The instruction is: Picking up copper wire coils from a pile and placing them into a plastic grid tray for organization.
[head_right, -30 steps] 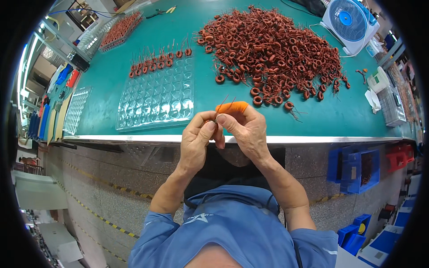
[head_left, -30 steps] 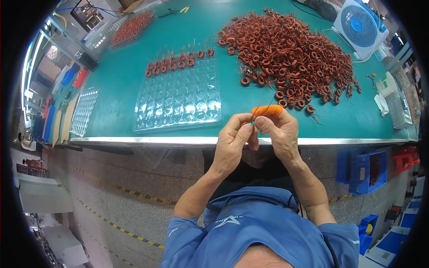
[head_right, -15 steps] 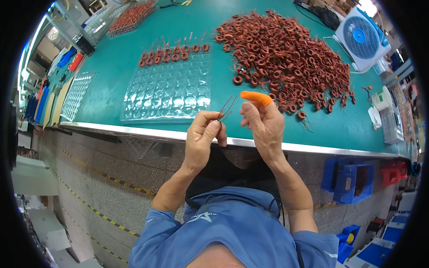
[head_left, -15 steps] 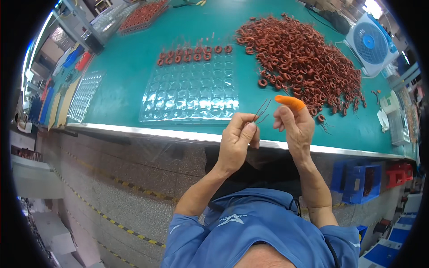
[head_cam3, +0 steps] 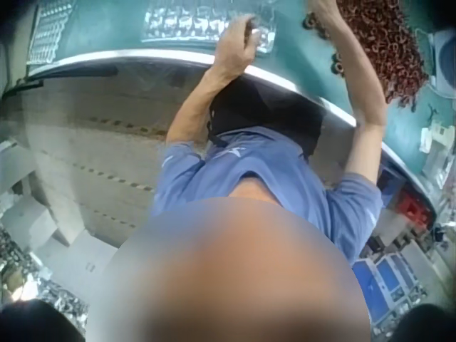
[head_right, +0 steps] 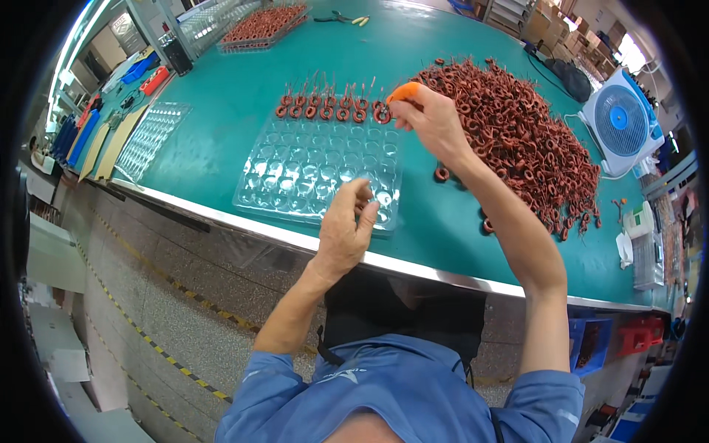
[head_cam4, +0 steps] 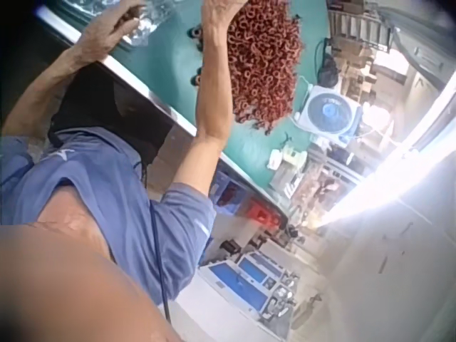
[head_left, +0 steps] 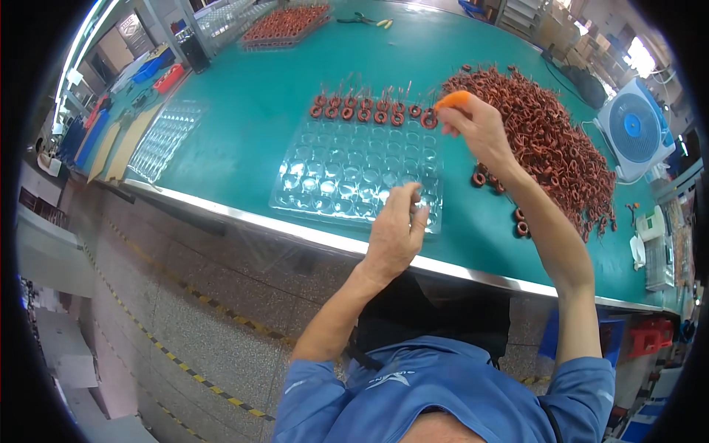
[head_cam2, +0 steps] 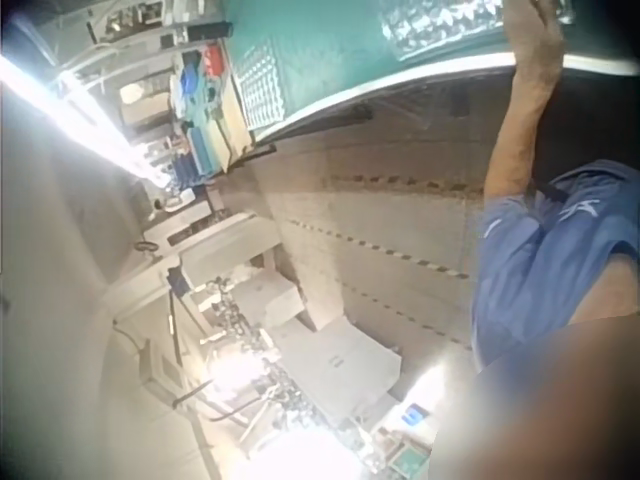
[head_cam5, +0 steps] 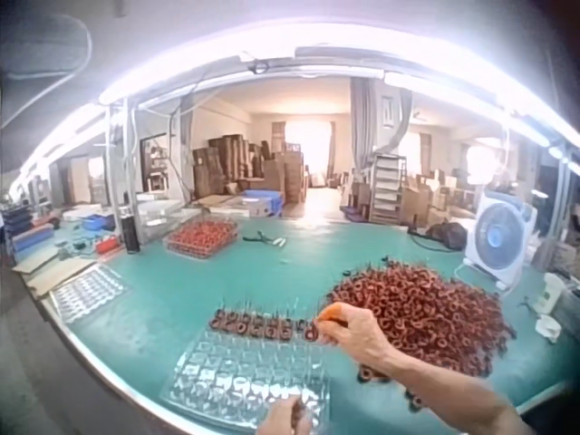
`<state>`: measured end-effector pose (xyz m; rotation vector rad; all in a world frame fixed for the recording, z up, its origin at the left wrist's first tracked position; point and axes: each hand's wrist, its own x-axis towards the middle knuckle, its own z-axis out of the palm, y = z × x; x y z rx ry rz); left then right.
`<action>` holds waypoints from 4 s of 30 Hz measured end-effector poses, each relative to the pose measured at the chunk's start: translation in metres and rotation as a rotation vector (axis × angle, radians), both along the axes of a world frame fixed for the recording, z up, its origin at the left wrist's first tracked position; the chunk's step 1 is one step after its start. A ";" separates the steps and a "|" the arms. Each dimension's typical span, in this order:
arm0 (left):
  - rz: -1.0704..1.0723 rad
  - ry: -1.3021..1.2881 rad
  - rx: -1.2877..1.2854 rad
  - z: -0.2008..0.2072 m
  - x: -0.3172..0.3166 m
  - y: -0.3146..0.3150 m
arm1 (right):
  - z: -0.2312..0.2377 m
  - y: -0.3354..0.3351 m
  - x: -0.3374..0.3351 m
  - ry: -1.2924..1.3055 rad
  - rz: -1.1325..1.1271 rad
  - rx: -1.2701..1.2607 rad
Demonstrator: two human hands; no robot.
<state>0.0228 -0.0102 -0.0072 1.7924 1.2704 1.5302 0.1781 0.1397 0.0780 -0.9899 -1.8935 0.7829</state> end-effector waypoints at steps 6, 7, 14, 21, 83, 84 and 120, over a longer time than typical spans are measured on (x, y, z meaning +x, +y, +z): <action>-0.020 0.015 0.044 -0.002 0.002 0.003 | -0.035 0.071 -0.013 -0.182 -0.004 0.119; -0.016 0.016 0.041 -0.002 0.000 0.002 | -0.037 0.076 -0.015 -0.261 0.040 0.081; -0.047 -0.029 -0.012 0.000 0.000 0.005 | -0.033 0.079 -0.002 -0.456 0.046 0.166; 0.005 -0.024 -0.040 0.003 -0.003 0.005 | 0.003 0.020 0.047 -1.073 0.180 0.391; -0.397 -0.309 -0.152 0.067 0.085 -0.008 | 0.010 -0.160 0.082 -0.213 -0.347 0.889; -0.540 -0.436 -0.328 0.066 0.082 -0.009 | 0.003 -0.161 0.083 -0.058 -0.345 0.623; -0.472 -0.410 -0.398 0.049 0.066 -0.016 | -0.037 -0.160 0.067 0.406 -0.328 -0.011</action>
